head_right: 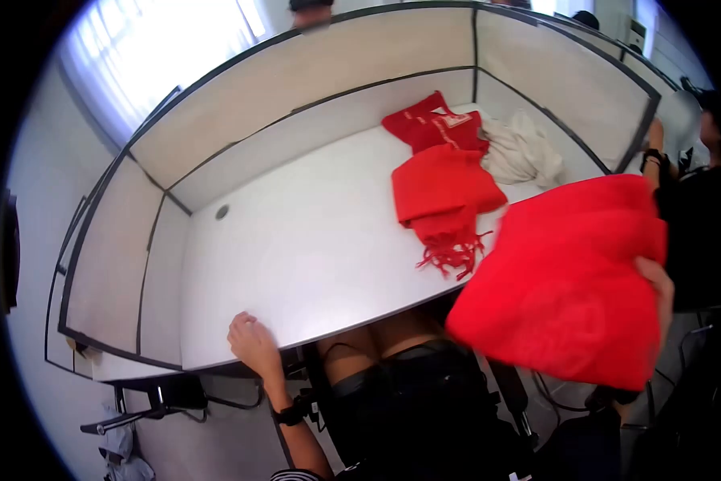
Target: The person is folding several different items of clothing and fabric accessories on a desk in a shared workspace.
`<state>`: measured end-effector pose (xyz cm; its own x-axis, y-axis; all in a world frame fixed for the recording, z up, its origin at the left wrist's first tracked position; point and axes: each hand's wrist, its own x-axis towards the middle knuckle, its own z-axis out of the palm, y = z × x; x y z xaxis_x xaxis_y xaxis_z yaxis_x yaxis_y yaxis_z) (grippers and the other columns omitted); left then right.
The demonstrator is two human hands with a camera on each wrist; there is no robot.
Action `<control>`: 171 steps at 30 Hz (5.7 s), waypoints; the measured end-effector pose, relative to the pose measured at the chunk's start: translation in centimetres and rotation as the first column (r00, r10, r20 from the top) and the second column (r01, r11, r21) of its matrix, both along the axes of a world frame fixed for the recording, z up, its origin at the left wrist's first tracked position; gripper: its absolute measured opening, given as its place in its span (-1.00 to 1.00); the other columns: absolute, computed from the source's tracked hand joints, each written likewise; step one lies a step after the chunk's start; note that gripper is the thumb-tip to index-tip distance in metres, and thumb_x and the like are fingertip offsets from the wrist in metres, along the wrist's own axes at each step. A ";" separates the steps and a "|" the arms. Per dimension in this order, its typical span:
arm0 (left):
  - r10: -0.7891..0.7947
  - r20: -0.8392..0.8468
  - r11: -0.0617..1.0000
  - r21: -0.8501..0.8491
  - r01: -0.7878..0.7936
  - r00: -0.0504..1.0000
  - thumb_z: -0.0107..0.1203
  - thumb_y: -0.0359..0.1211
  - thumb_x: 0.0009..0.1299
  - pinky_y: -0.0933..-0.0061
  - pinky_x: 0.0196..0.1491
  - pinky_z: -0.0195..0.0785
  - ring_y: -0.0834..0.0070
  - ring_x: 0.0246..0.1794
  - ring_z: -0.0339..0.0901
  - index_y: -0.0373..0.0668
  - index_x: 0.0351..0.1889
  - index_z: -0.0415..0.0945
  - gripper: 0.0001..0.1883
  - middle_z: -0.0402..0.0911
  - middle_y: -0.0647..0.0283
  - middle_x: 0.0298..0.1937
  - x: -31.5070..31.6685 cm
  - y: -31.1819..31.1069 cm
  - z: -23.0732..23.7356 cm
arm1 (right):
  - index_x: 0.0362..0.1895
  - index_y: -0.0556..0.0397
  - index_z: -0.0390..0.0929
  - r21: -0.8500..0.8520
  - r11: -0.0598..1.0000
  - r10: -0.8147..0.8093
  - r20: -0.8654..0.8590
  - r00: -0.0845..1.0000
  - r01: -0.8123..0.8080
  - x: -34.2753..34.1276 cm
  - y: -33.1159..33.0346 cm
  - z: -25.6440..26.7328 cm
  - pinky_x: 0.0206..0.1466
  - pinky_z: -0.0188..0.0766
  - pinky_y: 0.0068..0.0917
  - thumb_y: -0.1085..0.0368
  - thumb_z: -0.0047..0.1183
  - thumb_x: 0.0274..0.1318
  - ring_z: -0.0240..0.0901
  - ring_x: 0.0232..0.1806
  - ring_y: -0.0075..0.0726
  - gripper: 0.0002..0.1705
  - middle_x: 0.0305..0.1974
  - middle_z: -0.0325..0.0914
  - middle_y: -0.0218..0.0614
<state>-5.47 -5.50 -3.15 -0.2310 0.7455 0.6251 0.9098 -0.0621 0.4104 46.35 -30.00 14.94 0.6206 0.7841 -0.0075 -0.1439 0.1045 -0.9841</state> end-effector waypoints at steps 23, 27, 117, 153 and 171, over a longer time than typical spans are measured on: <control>0.054 0.007 0.998 0.027 -0.054 0.999 -0.03 -0.45 0.25 0.17 0.10 0.17 0.18 0.07 0.38 -0.15 -0.25 0.41 -0.88 0.51 0.24 0.01 0.1 0.5 0.1 | 0.33 0.13 0.32 0.604 0.751 -0.631 0.536 0.560 0.267 33.3 12.8 0.9 0.22 0.43 -0.30 0.02 -0.04 0.35 0.43 0.18 -0.22 -0.38 0.22 0.42 -0.21; 0.049 0.033 0.998 0.042 -0.051 0.998 -0.03 -0.46 0.25 0.17 0.10 0.18 0.19 0.08 0.39 -0.15 -0.27 0.41 -0.90 0.53 0.22 0.00 0.7 -0.2 0.5 | 0.32 0.20 0.33 0.614 0.774 -0.458 0.374 0.806 0.154 38.1 15.7 -6.3 0.26 0.37 -0.33 0.05 0.01 0.34 0.39 0.23 -0.28 -0.38 0.24 0.42 -0.27; 0.008 0.173 0.993 0.113 -0.028 0.985 0.04 -0.45 0.20 0.17 0.08 0.19 0.18 0.05 0.41 -0.12 -0.25 0.44 -0.85 0.54 0.24 -0.01 0.7 -0.5 0.9 | 0.52 -0.28 0.03 -0.542 0.758 0.596 0.802 0.045 -0.363 -5.1 33.5 -8.1 0.51 -0.03 0.01 0.08 0.32 -0.06 -0.10 0.50 0.40 0.06 0.47 -0.02 0.20; -0.745 -0.036 0.646 -0.286 0.708 0.666 0.33 -0.26 0.10 0.09 0.45 0.00 0.17 0.49 0.13 0.06 0.42 0.26 -0.16 0.19 0.19 0.50 8.7 -3.1 3.9 | 0.49 -0.11 0.12 -0.470 0.586 0.360 0.881 -0.308 -0.659 -19.5 23.5 -11.1 0.47 -0.12 0.25 -0.14 0.25 0.01 -0.22 0.50 0.46 0.01 0.51 -0.11 0.07; -0.607 0.296 0.734 -0.146 0.663 0.738 0.12 -0.36 0.39 0.06 -0.17 0.41 -0.05 -0.28 0.56 -0.17 0.00 0.43 -0.75 0.61 -0.06 -0.37 11.6 3.2 9.6 | -0.10 0.28 0.53 0.006 0.630 0.713 0.392 0.581 -0.777 -18.4 26.7 -15.9 -0.10 0.41 -0.49 0.25 0.01 0.21 0.43 -0.24 -0.55 -0.67 -0.29 0.60 -0.34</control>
